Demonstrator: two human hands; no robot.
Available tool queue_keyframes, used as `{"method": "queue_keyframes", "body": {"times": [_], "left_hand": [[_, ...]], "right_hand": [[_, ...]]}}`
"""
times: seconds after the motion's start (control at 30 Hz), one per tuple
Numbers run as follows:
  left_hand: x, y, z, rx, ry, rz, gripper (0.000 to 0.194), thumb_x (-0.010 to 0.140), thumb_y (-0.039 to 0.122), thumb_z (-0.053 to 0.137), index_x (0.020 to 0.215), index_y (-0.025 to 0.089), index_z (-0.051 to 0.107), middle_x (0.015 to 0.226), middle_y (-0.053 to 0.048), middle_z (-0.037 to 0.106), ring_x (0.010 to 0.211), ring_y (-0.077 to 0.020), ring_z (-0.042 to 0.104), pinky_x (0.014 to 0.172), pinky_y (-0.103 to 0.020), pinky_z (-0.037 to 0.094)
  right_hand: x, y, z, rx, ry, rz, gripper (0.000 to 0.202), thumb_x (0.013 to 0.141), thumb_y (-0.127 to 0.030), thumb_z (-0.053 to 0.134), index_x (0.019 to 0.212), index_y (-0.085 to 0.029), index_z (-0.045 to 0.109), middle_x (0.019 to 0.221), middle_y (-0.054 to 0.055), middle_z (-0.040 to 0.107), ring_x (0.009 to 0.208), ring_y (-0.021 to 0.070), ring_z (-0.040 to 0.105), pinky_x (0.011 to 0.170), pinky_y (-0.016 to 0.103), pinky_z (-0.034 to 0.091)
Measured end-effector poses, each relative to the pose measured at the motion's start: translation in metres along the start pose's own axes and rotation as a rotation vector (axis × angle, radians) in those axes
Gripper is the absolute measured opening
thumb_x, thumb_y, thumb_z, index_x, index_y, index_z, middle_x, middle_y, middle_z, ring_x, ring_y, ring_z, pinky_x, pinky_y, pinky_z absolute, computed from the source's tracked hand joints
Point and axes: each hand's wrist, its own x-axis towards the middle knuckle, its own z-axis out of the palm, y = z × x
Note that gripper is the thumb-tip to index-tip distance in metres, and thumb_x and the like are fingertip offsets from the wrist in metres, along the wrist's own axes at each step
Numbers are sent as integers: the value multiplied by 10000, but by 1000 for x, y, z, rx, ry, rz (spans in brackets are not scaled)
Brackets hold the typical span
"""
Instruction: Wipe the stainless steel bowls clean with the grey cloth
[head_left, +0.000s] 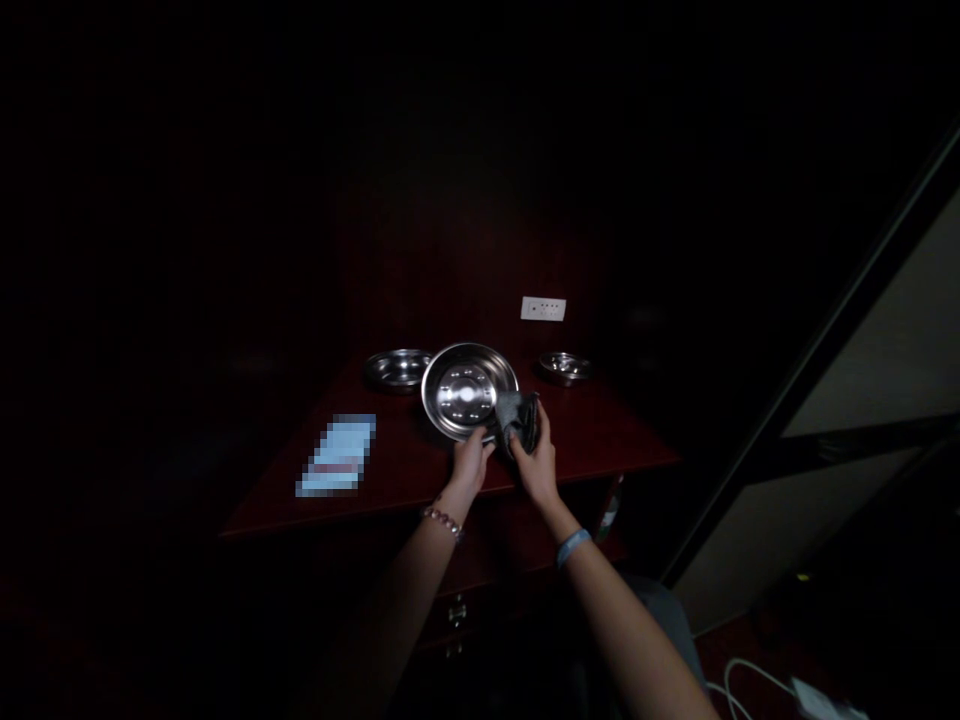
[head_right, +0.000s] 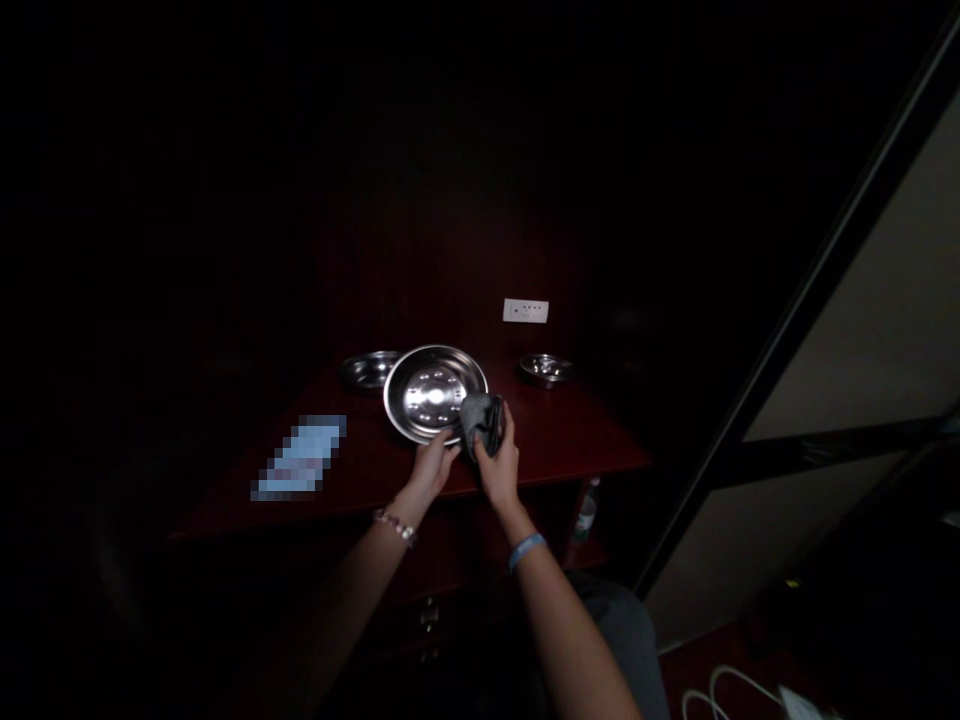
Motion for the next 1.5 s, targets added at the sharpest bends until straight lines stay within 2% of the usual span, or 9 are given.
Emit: {"method": "queue_keyframes", "body": {"times": [0.3, 0.53, 0.67, 0.87, 1.1, 1.27, 1.33, 1.43, 1.5], "left_hand": [[0, -1, -1, -8, -15, -6, 162, 640, 69, 676, 779, 152, 664, 842, -62, 735, 877, -184, 683, 888, -376, 537], [0, -1, -1, -16, -10, -21, 140, 674, 65, 668, 786, 148, 654, 832, -52, 725, 852, -174, 684, 887, -381, 539], [-4, 1, 1, -44, -9, -1, 183, 691, 45, 657, 834, 160, 664, 871, -53, 734, 912, -190, 697, 904, -389, 541], [-7, 4, 2, -94, 12, 26, 223, 693, 45, 669, 882, 163, 677, 950, -73, 751, 1038, -223, 688, 933, -381, 535], [-6, 4, 0, -94, -10, 16, 220, 677, 68, 682, 872, 169, 674, 1022, -83, 747, 1125, -262, 666, 949, -410, 529], [-5, 5, 1, -143, -7, 10, 204, 681, 39, 648, 841, 164, 666, 991, -72, 745, 1134, -252, 657, 978, -419, 521], [-5, 6, 1, -171, -4, -13, 164, 697, 39, 625, 806, 157, 654, 955, -71, 741, 1124, -239, 657, 995, -418, 513], [-4, 8, 0, -204, 12, -23, 152, 717, 28, 589, 772, 163, 634, 953, -67, 735, 1125, -218, 645, 1024, -435, 498], [-3, 8, 1, -208, 29, 0, 179, 724, 13, 564, 766, 175, 629, 969, -55, 733, 1124, -203, 638, 1039, -440, 491]], "right_hand": [[1, 5, -1, -27, 203, 96, 599, 895, -453, 531, 1416, -167, 451, 1354, 150, 624, 1263, 255, 589, 1059, 432, 463], [5, 12, -4, 34, 162, 80, 595, 838, -381, 555, 1385, -159, 477, 1364, 124, 614, 1244, 218, 585, 1104, 384, 412], [9, 9, -7, 69, 168, 154, 501, 876, -508, 503, 1201, -147, 625, 1238, 129, 689, 1149, 244, 635, 1049, 384, 452], [16, 7, -7, 167, 143, 253, 629, 885, -654, 445, 1157, -133, 669, 1230, 113, 701, 1169, 240, 630, 1033, 355, 460], [33, 11, -14, 299, 107, 436, 500, 758, -552, 670, 1053, -150, 706, 951, 69, 775, 889, 247, 718, 821, 346, 559], [51, -1, -33, 311, -28, 422, 412, 801, -511, 642, 1032, -176, 709, 990, 72, 772, 893, 245, 725, 822, 355, 570], [61, -7, -44, 279, -3, 408, 414, 810, -514, 630, 1038, -177, 711, 1013, 78, 770, 905, 246, 723, 835, 361, 570], [76, -17, -63, 130, 85, 254, 395, 786, -496, 664, 1003, -173, 733, 1022, 83, 771, 938, 254, 711, 881, 381, 551], [84, -24, -77, -49, 13, 106, 353, 751, -472, 706, 959, -191, 758, 1029, 70, 774, 1004, 281, 691, 945, 421, 520]]}}
